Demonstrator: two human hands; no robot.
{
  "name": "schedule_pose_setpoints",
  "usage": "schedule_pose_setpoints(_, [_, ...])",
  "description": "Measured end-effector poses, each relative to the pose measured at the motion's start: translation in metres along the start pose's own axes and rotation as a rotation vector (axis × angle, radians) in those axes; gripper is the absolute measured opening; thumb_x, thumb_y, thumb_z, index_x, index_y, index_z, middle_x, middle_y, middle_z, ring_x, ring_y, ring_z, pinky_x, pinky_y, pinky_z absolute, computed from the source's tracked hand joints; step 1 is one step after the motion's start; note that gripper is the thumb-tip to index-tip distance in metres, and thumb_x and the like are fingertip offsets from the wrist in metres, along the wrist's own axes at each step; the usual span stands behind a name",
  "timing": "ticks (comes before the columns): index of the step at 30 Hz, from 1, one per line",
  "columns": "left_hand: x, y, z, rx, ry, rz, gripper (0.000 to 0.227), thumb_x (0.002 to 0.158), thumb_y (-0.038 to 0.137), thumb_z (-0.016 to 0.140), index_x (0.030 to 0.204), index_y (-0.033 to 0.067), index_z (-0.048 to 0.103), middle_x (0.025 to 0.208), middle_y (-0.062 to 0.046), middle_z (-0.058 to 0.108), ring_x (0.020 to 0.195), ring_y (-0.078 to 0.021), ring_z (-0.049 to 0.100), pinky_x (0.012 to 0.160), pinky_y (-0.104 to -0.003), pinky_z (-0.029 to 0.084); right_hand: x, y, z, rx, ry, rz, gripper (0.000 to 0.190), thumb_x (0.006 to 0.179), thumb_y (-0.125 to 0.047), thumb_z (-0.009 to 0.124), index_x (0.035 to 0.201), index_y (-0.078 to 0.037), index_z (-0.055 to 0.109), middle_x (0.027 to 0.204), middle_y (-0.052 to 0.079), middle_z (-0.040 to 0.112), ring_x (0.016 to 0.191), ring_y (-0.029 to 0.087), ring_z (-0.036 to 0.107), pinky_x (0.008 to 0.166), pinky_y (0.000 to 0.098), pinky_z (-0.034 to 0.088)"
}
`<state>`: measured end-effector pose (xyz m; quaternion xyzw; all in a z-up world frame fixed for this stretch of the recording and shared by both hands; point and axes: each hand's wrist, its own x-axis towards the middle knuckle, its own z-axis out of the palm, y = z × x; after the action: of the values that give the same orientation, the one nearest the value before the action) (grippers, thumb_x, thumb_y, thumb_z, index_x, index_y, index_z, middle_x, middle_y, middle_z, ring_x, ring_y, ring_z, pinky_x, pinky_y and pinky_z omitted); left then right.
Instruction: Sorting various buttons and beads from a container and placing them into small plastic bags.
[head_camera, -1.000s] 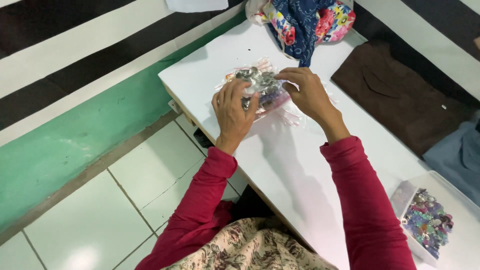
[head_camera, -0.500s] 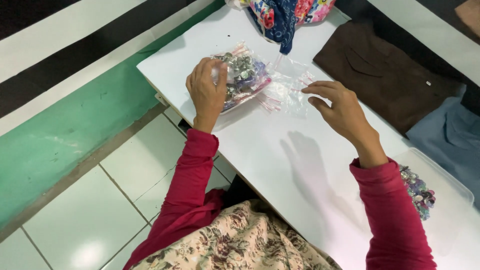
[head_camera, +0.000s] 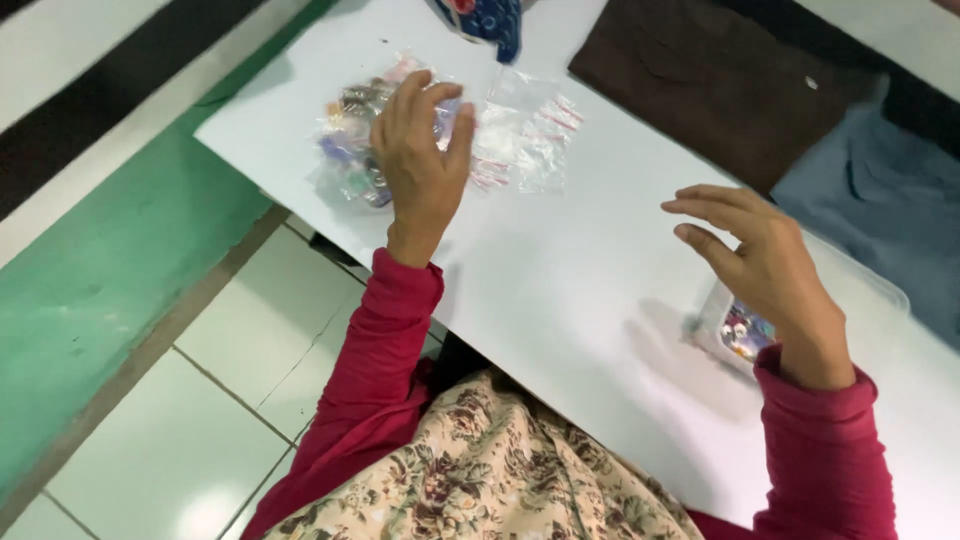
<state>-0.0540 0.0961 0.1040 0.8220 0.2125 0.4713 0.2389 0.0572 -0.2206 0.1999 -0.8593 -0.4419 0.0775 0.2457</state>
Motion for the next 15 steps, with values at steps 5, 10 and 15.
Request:
schedule_pose_setpoints(5, [-0.028, 0.106, 0.067, -0.516, -0.511, 0.234, 0.016, 0.104, 0.018, 0.064, 0.119, 0.0112, 0.063, 0.135, -0.019, 0.059, 0.132, -0.0357, 0.055, 0.108, -0.049, 0.047, -0.069, 0.054, -0.029, -0.066, 0.099, 0.095, 0.029, 0.102, -0.012, 0.064, 0.129, -0.004, 0.072, 0.133, 0.019, 0.068, 0.127, 0.031, 0.062, 0.105, 0.0435, 0.046])
schedule_pose_setpoints(10, [-0.081, 0.198, 0.157, -0.772, -1.026, 0.515, 0.022, 0.099, 0.009, 0.067, 0.119, 0.0024, 0.061, 0.121, -0.013, 0.055, 0.113, -0.0321, 0.060, 0.095, -0.043, 0.051, -0.125, 0.099, -0.040, -0.066, 0.135, 0.461, 0.037, 0.099, -0.016, 0.069, 0.135, -0.011, 0.070, 0.137, 0.014, 0.067, 0.095, 0.033, 0.067, 0.083, 0.0430, 0.050])
schedule_pose_setpoints(15, [-0.188, 0.233, 0.263, -0.064, -1.211, 0.913, 0.029, 0.084, 0.008, 0.073, 0.060, 0.0185, 0.060, 0.058, 0.003, 0.059, 0.056, -0.0155, 0.060, 0.054, -0.033, 0.052, -0.147, 0.135, -0.022, 0.070, 0.108, 0.718, 0.060, 0.093, -0.008, 0.069, 0.151, -0.014, 0.056, 0.129, 0.020, 0.066, 0.111, 0.029, 0.065, 0.084, 0.0406, 0.051])
